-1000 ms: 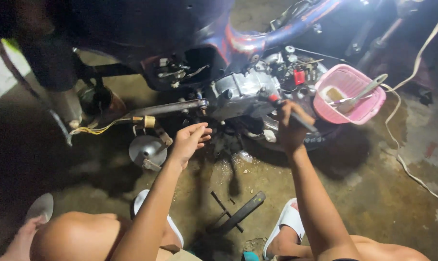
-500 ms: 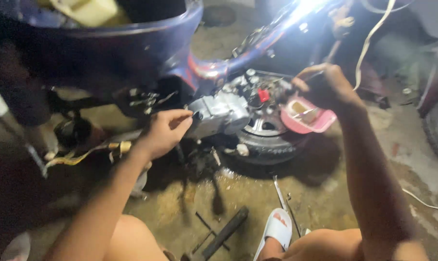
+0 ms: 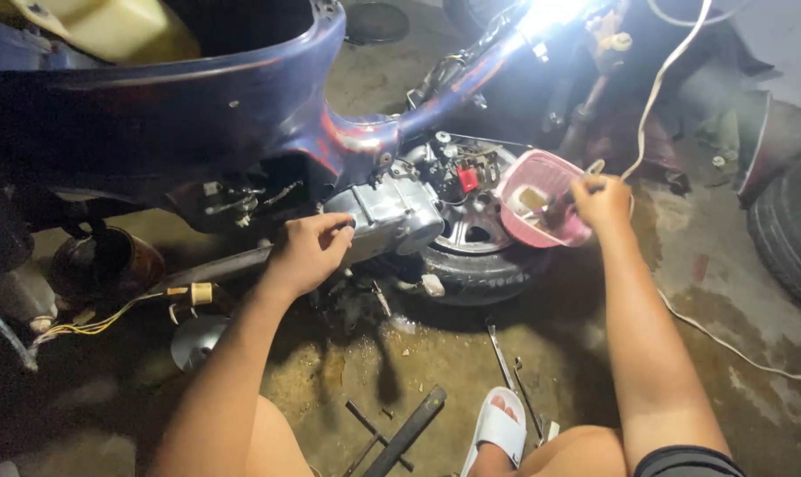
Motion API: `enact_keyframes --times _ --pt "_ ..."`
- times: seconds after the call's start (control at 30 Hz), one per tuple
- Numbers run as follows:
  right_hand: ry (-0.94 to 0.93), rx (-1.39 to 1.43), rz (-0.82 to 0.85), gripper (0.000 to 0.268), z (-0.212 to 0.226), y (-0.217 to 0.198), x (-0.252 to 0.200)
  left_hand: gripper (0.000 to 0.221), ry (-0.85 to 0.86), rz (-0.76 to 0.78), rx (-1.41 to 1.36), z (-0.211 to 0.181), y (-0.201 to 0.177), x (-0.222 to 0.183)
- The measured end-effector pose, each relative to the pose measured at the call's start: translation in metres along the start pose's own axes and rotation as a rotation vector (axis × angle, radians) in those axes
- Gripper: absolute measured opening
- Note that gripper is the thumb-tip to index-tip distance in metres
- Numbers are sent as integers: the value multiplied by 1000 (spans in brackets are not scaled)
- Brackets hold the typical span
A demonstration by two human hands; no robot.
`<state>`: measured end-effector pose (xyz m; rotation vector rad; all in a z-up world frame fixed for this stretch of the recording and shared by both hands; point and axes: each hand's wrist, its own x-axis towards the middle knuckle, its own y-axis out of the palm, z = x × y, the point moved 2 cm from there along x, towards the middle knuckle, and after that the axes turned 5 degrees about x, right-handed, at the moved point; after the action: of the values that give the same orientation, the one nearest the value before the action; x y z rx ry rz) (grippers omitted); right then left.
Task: The person scrubs the motorcycle engine and exhaust pipe with a brush, dipping it into a pink bucket of liquid. They then use a red-handled tool to work on the engine components.
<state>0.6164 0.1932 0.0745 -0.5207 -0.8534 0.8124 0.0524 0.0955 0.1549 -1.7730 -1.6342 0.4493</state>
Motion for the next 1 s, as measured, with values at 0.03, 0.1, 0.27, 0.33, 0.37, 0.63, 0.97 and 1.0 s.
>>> enact_keyframes --times 0.03,0.1,0.27,0.33,0.37,0.63,0.97,1.0 --pt "81 -19 212 24 7 7 -10 26 3 -1 17 0 0 2" --pt "165 -40 429 35 8 23 -21 27 2 3 36 6 3 8" --pt "217 -55 480 43 23 38 -35 25 66 -66 29 8 8 17" --pt "264 -43 469 49 23 41 -35 26 58 -81 38 9 11 18" --pt "319 -30 456 55 23 43 -35 26 53 -89 48 9 11 19" --pt "235 59 462 39 40 30 -23 31 74 -55 43 -1 9 25" --pt "82 557 567 32 207 -50 -9 32 148 37 107 10 14 24" --pt "78 555 564 32 218 -46 -14 32 152 34 105 8 11 23"
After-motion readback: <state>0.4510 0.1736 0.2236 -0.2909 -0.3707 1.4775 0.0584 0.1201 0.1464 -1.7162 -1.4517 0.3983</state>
